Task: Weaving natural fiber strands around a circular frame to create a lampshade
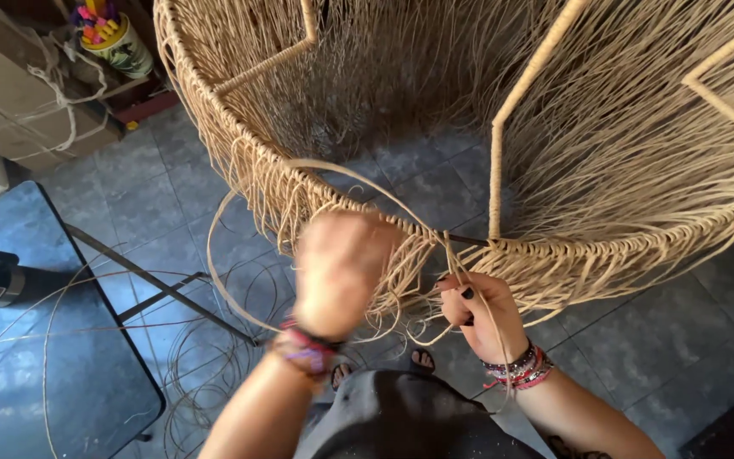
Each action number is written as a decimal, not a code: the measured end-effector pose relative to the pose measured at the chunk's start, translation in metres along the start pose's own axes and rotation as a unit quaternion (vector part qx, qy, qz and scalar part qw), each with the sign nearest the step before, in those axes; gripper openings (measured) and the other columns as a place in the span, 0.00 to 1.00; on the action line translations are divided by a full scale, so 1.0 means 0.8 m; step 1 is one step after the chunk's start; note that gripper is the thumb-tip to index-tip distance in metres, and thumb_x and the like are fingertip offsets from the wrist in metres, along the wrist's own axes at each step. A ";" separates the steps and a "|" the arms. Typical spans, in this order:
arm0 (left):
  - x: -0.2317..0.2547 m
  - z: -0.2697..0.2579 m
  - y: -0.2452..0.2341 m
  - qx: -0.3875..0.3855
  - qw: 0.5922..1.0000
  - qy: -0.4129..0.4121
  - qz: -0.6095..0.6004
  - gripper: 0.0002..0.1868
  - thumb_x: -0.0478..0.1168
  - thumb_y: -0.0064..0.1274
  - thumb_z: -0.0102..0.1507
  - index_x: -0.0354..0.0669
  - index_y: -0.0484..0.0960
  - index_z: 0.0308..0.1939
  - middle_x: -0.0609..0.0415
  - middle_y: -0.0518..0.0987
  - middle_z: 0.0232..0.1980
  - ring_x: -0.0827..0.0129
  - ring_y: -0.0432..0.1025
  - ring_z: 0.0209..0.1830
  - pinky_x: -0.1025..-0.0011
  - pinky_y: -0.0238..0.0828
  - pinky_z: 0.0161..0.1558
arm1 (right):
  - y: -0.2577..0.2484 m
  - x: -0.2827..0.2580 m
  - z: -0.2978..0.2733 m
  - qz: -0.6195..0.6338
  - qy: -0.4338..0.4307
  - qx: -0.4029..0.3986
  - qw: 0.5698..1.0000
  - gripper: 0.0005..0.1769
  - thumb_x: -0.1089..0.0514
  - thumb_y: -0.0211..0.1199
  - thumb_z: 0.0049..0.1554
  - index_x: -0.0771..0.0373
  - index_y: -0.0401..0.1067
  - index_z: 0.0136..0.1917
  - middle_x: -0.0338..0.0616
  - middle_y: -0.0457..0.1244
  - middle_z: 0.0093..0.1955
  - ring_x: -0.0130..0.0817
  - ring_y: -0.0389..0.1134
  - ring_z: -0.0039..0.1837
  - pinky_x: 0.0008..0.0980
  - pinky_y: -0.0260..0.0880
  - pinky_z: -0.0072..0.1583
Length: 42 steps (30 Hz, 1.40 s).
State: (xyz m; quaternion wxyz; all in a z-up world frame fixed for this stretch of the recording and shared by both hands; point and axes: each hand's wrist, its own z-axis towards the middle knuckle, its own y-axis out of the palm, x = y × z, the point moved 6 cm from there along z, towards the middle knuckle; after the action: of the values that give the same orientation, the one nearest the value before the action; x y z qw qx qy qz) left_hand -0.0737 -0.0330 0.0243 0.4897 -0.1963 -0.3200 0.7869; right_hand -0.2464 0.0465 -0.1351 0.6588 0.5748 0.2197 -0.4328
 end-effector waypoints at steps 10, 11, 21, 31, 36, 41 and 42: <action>0.019 -0.007 0.047 -0.016 0.998 -0.029 -0.059 0.14 0.39 0.51 0.66 0.55 0.81 0.55 0.59 0.82 0.51 0.57 0.64 0.72 0.46 0.46 0.71 | 0.003 -0.004 -0.001 -0.015 0.010 -0.006 1.000 0.16 0.65 0.51 0.65 0.83 0.72 0.56 0.38 0.51 0.27 0.19 0.44 0.30 0.22 0.48 0.32; 0.010 -0.018 0.046 0.008 0.997 -0.020 -0.076 0.14 0.36 0.48 0.67 0.56 0.82 0.54 0.60 0.81 0.54 0.55 0.64 0.72 0.45 0.42 0.72 | 0.000 -0.003 -0.001 -0.009 0.009 -0.009 1.000 0.16 0.65 0.51 0.65 0.83 0.71 0.57 0.36 0.49 0.27 0.18 0.42 0.31 0.21 0.47 0.32; 0.019 -0.064 0.065 -0.129 0.970 -0.126 0.165 0.11 0.37 0.56 0.60 0.58 0.80 0.45 0.62 0.79 0.49 0.54 0.70 0.60 0.39 0.48 0.69 | -0.003 0.007 0.000 0.013 0.034 0.001 0.999 0.17 0.64 0.51 0.64 0.83 0.72 0.57 0.33 0.41 0.27 0.21 0.43 0.29 0.22 0.46 0.32; -0.062 -0.119 -0.023 -0.010 0.957 -0.236 0.169 0.23 0.38 0.61 0.57 0.46 0.81 0.57 0.42 0.74 0.63 0.39 0.63 0.70 0.46 0.55 0.66 | -0.018 0.019 -0.009 0.016 0.044 0.024 0.999 0.17 0.63 0.51 0.66 0.83 0.72 0.56 0.32 0.40 0.28 0.21 0.42 0.28 0.23 0.46 0.31; 0.008 -0.078 0.060 -0.050 0.998 -0.046 0.009 0.31 0.35 0.57 0.57 0.54 0.77 0.66 0.42 0.76 0.66 0.39 0.63 0.73 0.36 0.46 0.72 | -0.011 0.019 -0.007 0.022 0.045 0.079 0.996 0.16 0.59 0.54 0.67 0.77 0.73 0.50 0.30 0.46 0.28 0.21 0.57 0.33 0.28 0.66 0.50; 0.042 -0.017 0.059 0.115 0.968 0.049 -0.218 0.25 0.56 0.40 0.73 0.49 0.79 0.66 0.47 0.80 0.66 0.49 0.75 0.67 0.53 0.67 0.69 | -0.036 0.032 -0.015 0.053 0.030 0.071 0.996 0.14 0.57 0.52 0.68 0.72 0.69 0.52 0.33 0.56 0.31 0.30 0.68 0.40 0.33 0.72 0.46; 0.041 -0.013 0.062 0.114 0.968 0.049 -0.217 0.25 0.56 0.40 0.73 0.49 0.79 0.66 0.47 0.80 0.66 0.49 0.75 0.67 0.53 0.67 0.69 | -0.034 0.035 -0.013 0.054 0.030 0.071 0.996 0.14 0.57 0.52 0.68 0.72 0.69 0.52 0.33 0.56 0.31 0.30 0.68 0.40 0.33 0.72 0.46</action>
State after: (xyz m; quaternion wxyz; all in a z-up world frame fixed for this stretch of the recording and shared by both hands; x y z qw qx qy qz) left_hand -0.1141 -0.0160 -0.0174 0.6832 -0.1031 -0.2385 0.6825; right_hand -0.2520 0.0488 -0.1749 0.6317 0.6440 0.1769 -0.3937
